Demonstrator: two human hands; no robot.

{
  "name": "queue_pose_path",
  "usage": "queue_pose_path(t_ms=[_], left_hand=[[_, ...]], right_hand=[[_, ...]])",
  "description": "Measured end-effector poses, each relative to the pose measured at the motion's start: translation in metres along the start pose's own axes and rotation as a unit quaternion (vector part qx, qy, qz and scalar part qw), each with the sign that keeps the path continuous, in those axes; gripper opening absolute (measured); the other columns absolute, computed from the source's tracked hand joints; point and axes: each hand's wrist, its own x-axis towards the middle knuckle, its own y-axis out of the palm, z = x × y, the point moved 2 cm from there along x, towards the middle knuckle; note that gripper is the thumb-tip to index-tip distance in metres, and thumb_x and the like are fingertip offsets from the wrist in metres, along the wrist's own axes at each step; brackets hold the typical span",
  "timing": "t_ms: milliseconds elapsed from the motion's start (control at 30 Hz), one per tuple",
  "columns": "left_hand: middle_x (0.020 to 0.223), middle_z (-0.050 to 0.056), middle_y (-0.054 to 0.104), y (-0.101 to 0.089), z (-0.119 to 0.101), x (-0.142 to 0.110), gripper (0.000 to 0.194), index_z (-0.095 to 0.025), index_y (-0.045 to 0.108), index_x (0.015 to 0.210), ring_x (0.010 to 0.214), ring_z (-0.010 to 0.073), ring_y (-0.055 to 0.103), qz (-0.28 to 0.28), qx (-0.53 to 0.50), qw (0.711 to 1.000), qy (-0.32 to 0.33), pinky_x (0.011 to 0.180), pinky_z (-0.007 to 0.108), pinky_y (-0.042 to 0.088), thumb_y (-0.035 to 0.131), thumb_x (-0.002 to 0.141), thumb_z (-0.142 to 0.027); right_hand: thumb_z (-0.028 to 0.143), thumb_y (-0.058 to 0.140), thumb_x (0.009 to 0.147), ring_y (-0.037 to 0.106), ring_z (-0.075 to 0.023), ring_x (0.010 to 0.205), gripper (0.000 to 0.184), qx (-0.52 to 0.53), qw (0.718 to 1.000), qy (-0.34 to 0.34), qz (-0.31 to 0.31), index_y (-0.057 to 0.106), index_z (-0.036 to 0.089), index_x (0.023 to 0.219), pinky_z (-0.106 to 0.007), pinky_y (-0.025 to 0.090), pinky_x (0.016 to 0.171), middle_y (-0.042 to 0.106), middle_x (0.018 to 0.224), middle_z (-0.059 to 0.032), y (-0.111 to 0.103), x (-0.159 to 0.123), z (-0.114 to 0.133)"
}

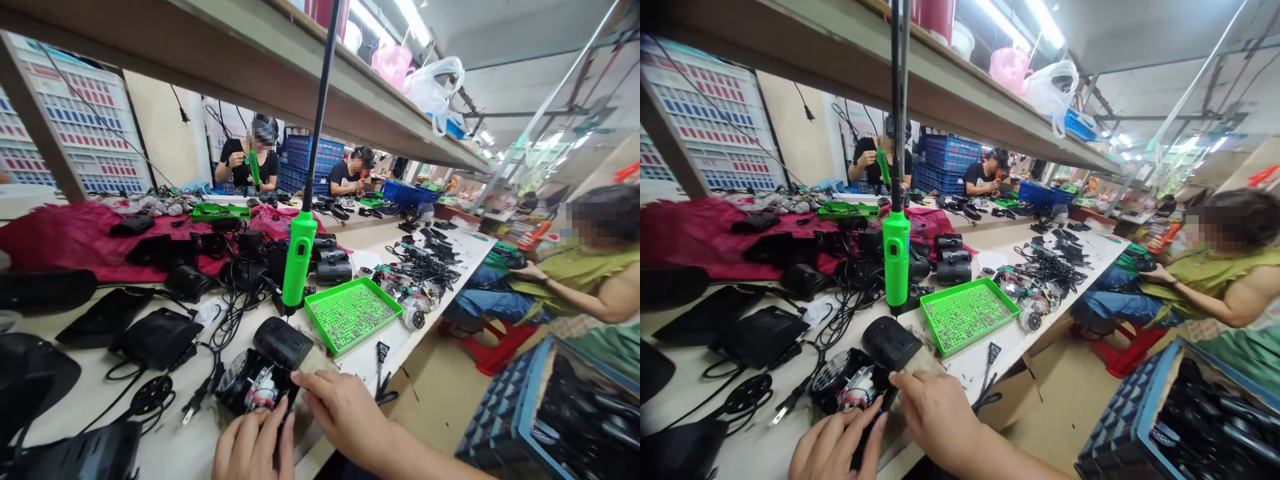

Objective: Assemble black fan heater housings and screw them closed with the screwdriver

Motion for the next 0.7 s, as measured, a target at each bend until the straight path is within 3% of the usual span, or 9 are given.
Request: queue_pose_path(t_ms=[200,400,500,567,633,700], left_hand=[[0.084,0.012,0.062,-0.012,-0.021,0.021,0.020,-0.006,0.068,0.102,0.081,0.0252,0.052,0.043,-0.036,0.995,-0.082,0.079,0.040,0.042,0.057,0.089,-0.018],[0.087,0.013,0.060,-0.014,-0.023,0.031,0.021,-0.004,0.067,0.102,0.082,0.0267,0.049,0.058,-0.045,0.994,-0.084,0.078,0.041,0.040,0.053,0.091,-0.016],[0.086,0.013,0.059,-0.013,-0.020,0.029,0.020,-0.004,0.065,0.101,0.082,0.0262,0.050,0.054,-0.055,0.994,-0.075,0.079,0.042,0.040,0.052,0.091,-0.016],[0.086,0.012,0.059,-0.012,-0.018,0.027,0.019,-0.005,0.064,0.102,0.082,0.0260,0.050,0.054,-0.065,0.994,-0.072,0.079,0.042,0.040,0.054,0.091,-0.016],[0.086,0.012,0.058,-0.010,-0.016,0.024,0.019,-0.006,0.064,0.104,0.081,0.0255,0.051,0.055,-0.080,0.993,-0.073,0.080,0.042,0.040,0.056,0.090,-0.015],[0.086,0.011,0.057,-0.008,-0.015,0.021,0.020,-0.006,0.064,0.106,0.081,0.0256,0.051,0.051,-0.090,0.991,-0.081,0.081,0.042,0.039,0.057,0.089,-0.014]], right_hand=[[0.015,0.051,0.094,0.069,-0.0181,0.070,0.033,-0.093,0.994,0.018,0.062,0.068,0.025,0.121,-0.025,0.047,0.060,0.072,0.085,-0.0055,-0.011,0.014,0.006],[0.015,0.049,0.094,0.070,-0.0192,0.077,0.032,-0.072,0.992,0.010,0.100,0.068,0.019,0.120,-0.027,0.051,0.066,0.073,0.093,-0.0080,-0.012,0.020,0.004],[0.013,0.051,0.092,0.070,-0.0185,0.085,0.027,0.043,0.997,0.041,0.057,0.070,0.016,0.110,-0.027,0.053,0.074,0.075,0.098,-0.0077,-0.010,0.017,0.001],[0.011,0.054,0.088,0.069,-0.0162,0.078,0.022,0.143,0.985,0.093,0.021,0.072,0.017,0.099,-0.025,0.052,0.071,0.075,0.088,-0.0045,-0.006,0.016,-0.002],[0.012,0.055,0.086,0.062,-0.0113,0.058,0.017,0.282,0.945,0.166,0.011,0.070,0.017,0.092,-0.021,0.048,0.056,0.068,0.069,0.0006,0.002,0.017,-0.005],[0.018,0.053,0.087,0.049,-0.0069,0.041,0.014,0.415,0.881,0.224,0.026,0.066,0.015,0.091,-0.017,0.041,0.043,0.059,0.059,0.0049,0.014,0.017,-0.005]])
